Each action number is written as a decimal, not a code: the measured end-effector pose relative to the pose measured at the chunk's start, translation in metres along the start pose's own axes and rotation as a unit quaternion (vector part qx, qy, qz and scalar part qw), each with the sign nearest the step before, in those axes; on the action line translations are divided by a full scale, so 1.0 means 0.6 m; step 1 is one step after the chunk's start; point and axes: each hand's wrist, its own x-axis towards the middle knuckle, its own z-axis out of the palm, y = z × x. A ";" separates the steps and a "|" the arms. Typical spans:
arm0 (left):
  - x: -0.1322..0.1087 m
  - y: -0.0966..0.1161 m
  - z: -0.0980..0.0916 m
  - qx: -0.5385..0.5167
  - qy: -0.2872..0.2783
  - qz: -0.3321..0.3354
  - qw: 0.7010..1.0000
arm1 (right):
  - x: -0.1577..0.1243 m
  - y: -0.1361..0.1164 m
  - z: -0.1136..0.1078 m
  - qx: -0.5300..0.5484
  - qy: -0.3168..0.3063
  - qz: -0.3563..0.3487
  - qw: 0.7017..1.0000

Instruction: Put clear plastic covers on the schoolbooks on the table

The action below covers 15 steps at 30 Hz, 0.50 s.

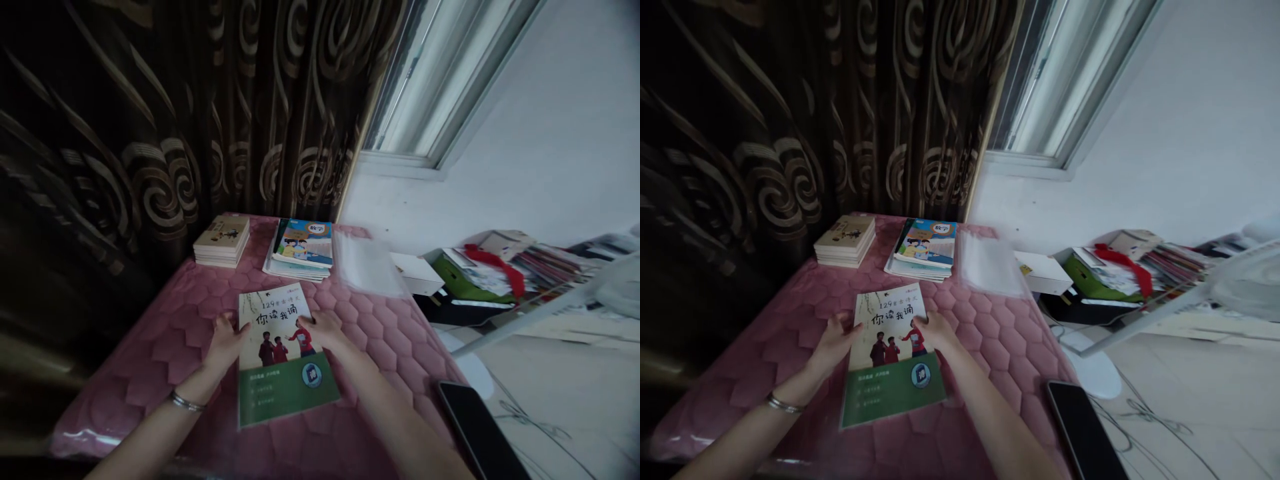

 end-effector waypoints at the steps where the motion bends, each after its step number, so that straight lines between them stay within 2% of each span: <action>1: 0.005 0.013 0.003 -0.021 0.002 -0.047 0.999 | -0.008 0.001 0.002 0.011 0.010 -0.004 1.000; 3: 0.009 0.041 0.011 -0.078 -0.008 -0.141 0.987 | -0.028 0.003 0.005 0.059 0.039 -0.011 0.997; 4: 0.009 0.055 0.015 -0.110 -0.030 -0.164 0.980 | -0.038 0.004 0.005 0.090 0.058 -0.020 0.994; 7: 0.005 0.094 0.028 -0.177 -0.076 -0.173 0.966 | -0.065 0.000 -0.013 0.161 0.122 -0.055 0.978; 10: 0.005 0.137 0.034 -0.245 -0.055 -0.121 0.960 | -0.083 -0.014 -0.054 0.160 0.188 -0.086 0.965; 13: 0.013 0.184 0.030 -0.317 -0.004 -0.025 0.948 | -0.093 -0.027 -0.098 0.131 0.272 -0.113 0.947; 15: 0.019 0.208 0.025 -0.332 0.001 0.029 0.943 | -0.096 -0.028 -0.113 0.119 0.328 -0.127 0.928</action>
